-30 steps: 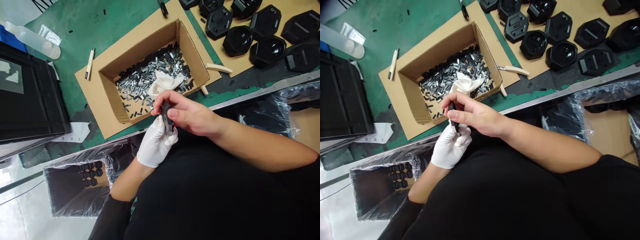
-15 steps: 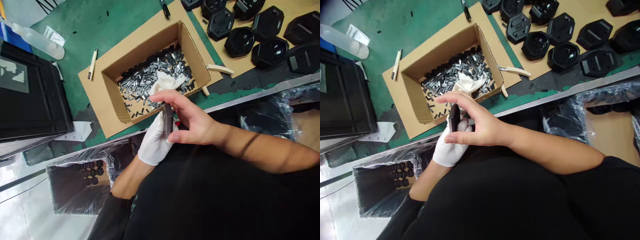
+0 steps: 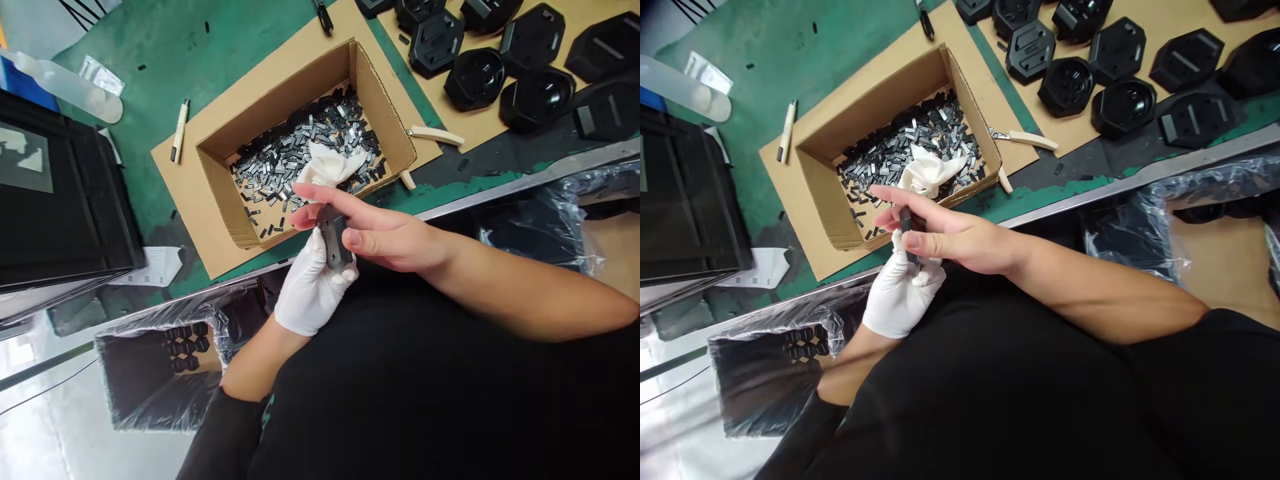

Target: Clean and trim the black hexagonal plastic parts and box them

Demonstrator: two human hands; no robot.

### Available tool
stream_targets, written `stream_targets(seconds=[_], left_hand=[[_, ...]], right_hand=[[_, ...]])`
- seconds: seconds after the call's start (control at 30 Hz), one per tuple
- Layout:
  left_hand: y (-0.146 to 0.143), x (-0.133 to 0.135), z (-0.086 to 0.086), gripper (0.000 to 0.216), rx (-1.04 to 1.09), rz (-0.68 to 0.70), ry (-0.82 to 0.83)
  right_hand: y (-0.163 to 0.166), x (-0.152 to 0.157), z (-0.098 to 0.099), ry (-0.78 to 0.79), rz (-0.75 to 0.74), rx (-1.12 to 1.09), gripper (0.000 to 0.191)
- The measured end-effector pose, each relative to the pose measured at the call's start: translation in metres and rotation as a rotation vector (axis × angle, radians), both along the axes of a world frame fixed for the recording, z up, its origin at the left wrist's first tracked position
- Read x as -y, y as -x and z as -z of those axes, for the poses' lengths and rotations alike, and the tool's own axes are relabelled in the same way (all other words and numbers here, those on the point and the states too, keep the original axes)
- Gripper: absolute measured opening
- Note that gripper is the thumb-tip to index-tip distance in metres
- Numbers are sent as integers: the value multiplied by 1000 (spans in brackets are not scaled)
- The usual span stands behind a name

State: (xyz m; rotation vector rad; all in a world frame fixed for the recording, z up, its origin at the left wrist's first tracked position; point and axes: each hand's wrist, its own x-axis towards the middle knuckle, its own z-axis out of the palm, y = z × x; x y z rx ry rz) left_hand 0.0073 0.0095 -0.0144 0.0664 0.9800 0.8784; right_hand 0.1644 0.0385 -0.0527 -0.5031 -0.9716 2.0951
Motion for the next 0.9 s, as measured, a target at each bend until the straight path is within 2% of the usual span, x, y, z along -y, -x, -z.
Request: stream_targets(seconds=[0.17, 0.33, 0.53, 0.7, 0.9], left_hand=[[-1, -1, -1, 38, 93, -59, -1], [-4, -4, -5, 50, 87, -53, 24], [-8, -6, -9, 48, 65, -59, 35], [-9, -6, -10, 43, 58, -87, 34], [-10, -5, -12, 33, 31, -137, 68]], right_hand=[[1, -1, -10, 86, 8, -45, 67], [6, -4, -15, 101, 64, 2, 79], [7, -7, -22, 125, 40, 70, 89], [5, -9, -21, 71, 13, 67, 94], [4, -10, -21, 51, 6, 52, 90]])
